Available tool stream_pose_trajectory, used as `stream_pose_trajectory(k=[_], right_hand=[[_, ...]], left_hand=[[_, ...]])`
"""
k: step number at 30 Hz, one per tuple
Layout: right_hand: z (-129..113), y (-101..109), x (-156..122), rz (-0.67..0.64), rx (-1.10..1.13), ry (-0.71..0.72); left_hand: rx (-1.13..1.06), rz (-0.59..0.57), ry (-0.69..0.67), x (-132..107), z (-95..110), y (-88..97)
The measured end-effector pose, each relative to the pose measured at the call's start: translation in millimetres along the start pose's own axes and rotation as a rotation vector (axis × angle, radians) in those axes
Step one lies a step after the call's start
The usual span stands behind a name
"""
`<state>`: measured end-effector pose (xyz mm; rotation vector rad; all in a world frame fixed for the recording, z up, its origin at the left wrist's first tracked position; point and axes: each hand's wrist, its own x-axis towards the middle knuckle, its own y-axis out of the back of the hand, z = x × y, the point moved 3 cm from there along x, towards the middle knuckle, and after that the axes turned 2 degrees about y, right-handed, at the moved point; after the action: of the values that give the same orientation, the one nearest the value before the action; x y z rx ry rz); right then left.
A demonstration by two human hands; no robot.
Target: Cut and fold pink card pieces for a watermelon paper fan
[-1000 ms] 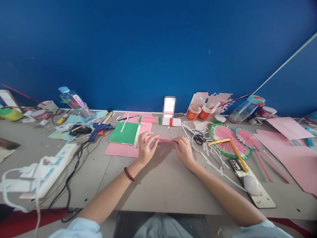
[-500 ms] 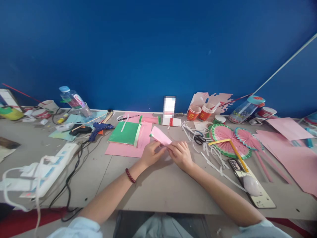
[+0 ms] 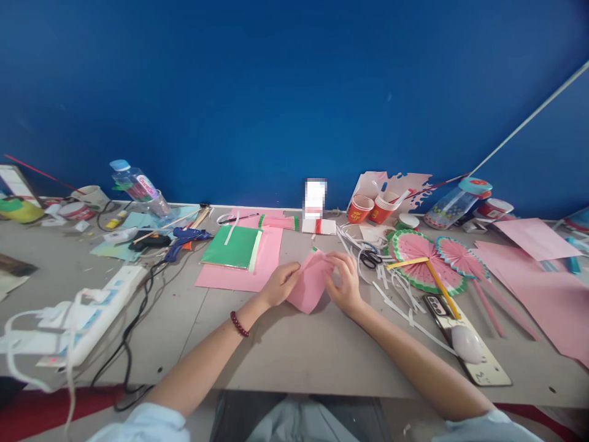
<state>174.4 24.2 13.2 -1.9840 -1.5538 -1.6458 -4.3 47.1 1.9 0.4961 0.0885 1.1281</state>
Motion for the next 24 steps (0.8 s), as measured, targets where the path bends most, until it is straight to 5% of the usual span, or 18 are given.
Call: stream_pose_trajectory(k=[7, 14, 18, 24], right_hand=[[9, -2, 6, -0.149, 0.312, -0.328], [24, -16, 0, -0.302, 0.391, -0.528], [38, -21, -3, -0.282, 0.47, -0.62], [52, -20, -4, -0.195, 0.513, -0.708]], left_hand=[[-0.207, -0.324, 0.198, -2, 8, -1.7], [-0.067, -0.365, 0.159, 1, 5, 3.1], [-0.054, -0.283, 0.152, 4, -1, 5.9], [-0.003, -0.013, 0.133, 9, -5, 18.2]])
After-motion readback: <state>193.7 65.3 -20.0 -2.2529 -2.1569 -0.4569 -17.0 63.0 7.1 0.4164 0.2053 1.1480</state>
